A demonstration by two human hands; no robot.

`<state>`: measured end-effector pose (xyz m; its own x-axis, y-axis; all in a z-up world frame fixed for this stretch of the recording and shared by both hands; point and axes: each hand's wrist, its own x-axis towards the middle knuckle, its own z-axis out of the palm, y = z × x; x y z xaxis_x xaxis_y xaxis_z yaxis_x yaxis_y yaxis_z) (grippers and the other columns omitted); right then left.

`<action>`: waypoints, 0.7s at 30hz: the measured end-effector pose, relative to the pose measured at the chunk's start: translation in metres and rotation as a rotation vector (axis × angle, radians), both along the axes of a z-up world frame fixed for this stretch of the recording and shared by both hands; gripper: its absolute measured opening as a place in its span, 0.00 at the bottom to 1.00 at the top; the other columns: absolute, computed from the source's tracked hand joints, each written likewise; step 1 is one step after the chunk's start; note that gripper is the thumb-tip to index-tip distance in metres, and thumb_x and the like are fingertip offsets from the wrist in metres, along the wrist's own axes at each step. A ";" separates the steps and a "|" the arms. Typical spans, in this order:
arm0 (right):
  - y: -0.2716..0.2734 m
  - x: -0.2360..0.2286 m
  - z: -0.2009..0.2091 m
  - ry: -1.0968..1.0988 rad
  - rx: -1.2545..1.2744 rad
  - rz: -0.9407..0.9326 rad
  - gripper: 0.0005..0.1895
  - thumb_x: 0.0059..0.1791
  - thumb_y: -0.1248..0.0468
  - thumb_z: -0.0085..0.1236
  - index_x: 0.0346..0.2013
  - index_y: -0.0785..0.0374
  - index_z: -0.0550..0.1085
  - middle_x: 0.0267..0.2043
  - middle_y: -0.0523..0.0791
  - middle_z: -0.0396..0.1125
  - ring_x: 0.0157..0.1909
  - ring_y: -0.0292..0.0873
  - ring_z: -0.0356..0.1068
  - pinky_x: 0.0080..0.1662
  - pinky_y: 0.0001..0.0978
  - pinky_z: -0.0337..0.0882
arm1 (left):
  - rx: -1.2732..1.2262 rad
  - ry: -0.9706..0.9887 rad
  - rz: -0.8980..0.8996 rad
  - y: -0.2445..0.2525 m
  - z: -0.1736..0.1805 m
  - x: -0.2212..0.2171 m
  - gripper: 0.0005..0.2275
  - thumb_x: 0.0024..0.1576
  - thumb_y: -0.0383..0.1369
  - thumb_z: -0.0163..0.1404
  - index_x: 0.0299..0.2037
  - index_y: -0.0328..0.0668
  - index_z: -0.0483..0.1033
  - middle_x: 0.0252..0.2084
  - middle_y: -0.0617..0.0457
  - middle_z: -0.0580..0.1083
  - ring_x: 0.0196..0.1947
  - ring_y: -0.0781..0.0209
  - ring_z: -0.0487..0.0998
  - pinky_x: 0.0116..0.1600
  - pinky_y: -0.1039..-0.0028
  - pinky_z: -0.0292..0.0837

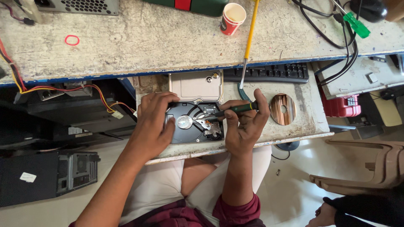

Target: The person disassembles an open hard drive on a workbench, using a screwdriver to remove screws and a yellow tool to pry off a small component. The person handles the drive platter and internal parts carefully.

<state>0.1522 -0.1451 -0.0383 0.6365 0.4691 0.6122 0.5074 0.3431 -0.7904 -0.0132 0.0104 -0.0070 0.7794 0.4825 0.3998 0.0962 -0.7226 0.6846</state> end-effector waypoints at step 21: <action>-0.042 0.022 0.020 0.270 0.415 0.145 0.33 0.58 0.63 0.54 0.74 0.70 0.55 0.23 0.42 0.64 0.22 0.32 0.60 0.28 0.21 0.62 | -0.010 -0.008 -0.019 0.000 -0.006 0.000 0.07 0.49 0.32 0.64 0.37 0.47 0.83 0.61 0.51 0.70 0.63 0.40 0.62 0.68 0.55 0.57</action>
<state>0.1746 -0.1873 -0.0179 0.7441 0.3167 0.5882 0.2277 0.7076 -0.6689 -0.0135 0.0109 -0.0126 0.7851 0.4719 0.4010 0.0771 -0.7170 0.6928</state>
